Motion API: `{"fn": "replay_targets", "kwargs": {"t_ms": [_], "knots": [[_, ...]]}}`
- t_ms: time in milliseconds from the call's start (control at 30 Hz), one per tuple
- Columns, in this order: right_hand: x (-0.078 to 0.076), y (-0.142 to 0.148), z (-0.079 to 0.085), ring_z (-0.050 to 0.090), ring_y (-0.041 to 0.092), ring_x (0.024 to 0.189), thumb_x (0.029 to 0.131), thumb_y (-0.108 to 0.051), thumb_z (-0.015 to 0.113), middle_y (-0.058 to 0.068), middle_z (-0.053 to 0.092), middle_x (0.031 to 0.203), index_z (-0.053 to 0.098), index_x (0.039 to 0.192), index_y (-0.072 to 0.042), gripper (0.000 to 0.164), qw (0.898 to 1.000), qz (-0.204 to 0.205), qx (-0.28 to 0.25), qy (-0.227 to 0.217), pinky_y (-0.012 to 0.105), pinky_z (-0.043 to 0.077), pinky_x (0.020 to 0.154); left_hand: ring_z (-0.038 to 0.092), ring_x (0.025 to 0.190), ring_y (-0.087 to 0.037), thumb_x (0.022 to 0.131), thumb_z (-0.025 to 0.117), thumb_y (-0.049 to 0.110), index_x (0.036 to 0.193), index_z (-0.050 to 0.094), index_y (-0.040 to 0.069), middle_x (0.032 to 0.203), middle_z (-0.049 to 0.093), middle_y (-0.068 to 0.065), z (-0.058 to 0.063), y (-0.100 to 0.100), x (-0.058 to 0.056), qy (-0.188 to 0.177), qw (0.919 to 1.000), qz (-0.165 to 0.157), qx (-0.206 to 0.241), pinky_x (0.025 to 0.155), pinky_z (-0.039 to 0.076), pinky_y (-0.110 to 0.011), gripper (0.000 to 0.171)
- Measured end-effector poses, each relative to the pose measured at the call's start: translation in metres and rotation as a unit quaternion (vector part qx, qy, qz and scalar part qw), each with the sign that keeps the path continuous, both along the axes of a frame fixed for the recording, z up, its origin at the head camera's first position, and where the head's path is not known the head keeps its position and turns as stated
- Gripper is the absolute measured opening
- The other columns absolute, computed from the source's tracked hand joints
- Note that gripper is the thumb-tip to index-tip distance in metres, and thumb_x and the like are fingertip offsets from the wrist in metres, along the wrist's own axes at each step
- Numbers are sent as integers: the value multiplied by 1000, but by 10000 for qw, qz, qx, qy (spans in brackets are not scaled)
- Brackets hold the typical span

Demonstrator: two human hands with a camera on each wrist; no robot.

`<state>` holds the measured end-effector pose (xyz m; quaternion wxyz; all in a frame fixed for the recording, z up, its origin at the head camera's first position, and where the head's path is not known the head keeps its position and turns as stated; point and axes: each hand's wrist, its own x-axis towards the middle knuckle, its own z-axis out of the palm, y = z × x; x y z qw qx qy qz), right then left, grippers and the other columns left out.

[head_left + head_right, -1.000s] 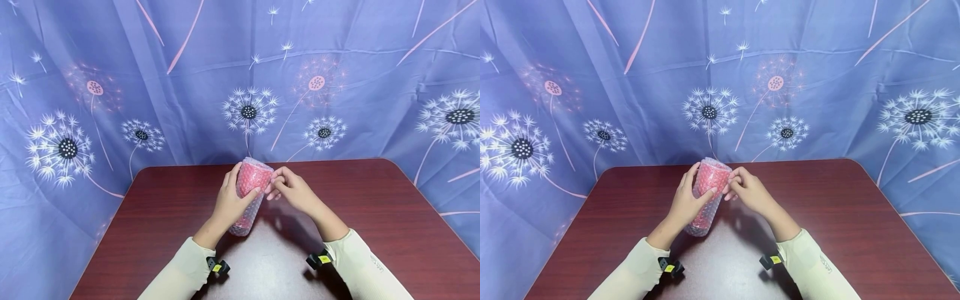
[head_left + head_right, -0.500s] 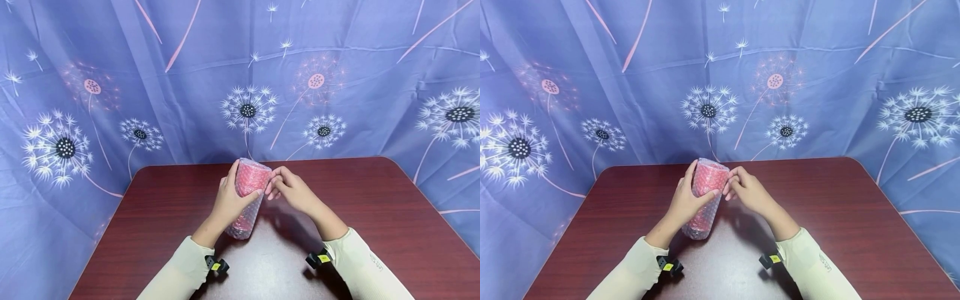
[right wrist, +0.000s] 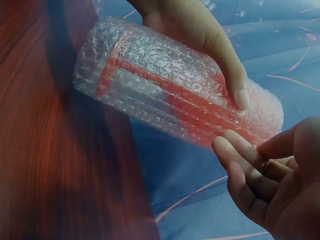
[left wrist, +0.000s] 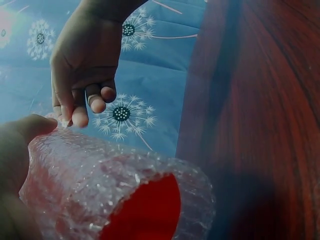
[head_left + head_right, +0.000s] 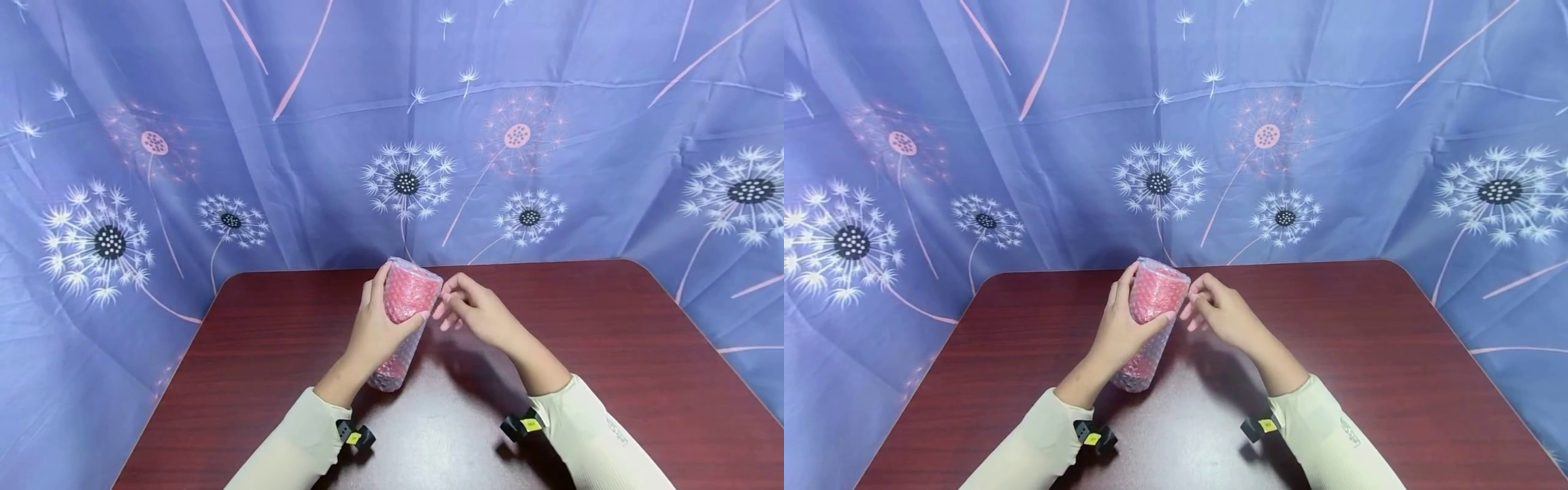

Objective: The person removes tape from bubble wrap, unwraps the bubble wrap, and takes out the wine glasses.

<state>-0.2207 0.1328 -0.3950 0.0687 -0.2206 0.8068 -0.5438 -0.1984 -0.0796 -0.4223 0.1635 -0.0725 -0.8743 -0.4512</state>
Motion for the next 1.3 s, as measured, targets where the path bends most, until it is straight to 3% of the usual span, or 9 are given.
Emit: {"fn": "replay_targets", "kwargs": {"t_ms": [233, 500, 600, 800, 1000, 1133, 1300], "knots": [[1, 0, 3, 68, 33, 63, 105, -18, 52, 11, 68, 67, 59, 106, -11, 10, 9995, -96, 239, 183, 34, 56, 57, 62, 113, -30, 74, 88, 43, 159, 23, 36, 140, 46, -6, 0, -3, -2, 33, 9999, 153, 46, 91, 56, -48, 107], [3, 5, 10, 66, 32, 53, 102, -8, 50, 14, 61, 58, 59, 105, -3, 11, 9993, 323, -193, -22, 36, 55, 52, 63, 113, -32, 73, 88, 44, 159, 24, 33, 142, 46, -8, -1, -4, -4, -10, 9996, 261, 107, 90, 56, -49, 108], [2, 6, 9, 69, 30, 55, 102, -6, 48, 17, 63, 62, 57, 106, 0, 12, 9985, 397, -334, -179, 37, 57, 54, 61, 115, -31, 74, 87, 47, 160, 23, 34, 143, 46, -9, -3, -4, -3, -29, 9995, 280, 137, 91, 55, -49, 108], [1, 5, 6, 75, 29, 73, 104, -9, 47, 24, 73, 86, 52, 109, 4, 15, 9960, 405, -581, -544, 51, 60, 65, 59, 118, -30, 74, 86, 52, 160, 20, 37, 143, 48, -9, -3, -4, -3, -125, 9995, 183, 207, 93, 54, -50, 109], [-1, 3, 3, 75, 35, 74, 103, -18, 59, 21, 73, 83, 52, 107, 3, 23, 9968, 344, -505, -508, 49, 61, 67, 59, 120, -30, 76, 85, 48, 159, 19, 41, 144, 46, -8, -3, -3, -2, -91, 9996, 40, 279, 95, 54, -50, 107], [-1, 3, 2, 75, 38, 77, 104, -19, 56, 21, 74, 85, 52, 108, 4, 23, 9969, 393, -417, -542, 53, 61, 70, 59, 120, -29, 76, 85, 48, 158, 19, 42, 145, 44, -7, -4, -2, -2, -37, 9997, 38, 220, 95, 54, -49, 106], [0, 3, 2, 76, 31, 80, 107, -17, 49, 25, 73, 94, 50, 116, 8, 26, 9957, 637, -369, -553, 49, 62, 73, 61, 117, -31, 76, 86, 47, 158, 21, 39, 144, 43, -7, -4, -1, -2, 71, 9998, 53, 166, 94, 55, -48, 106]]}}
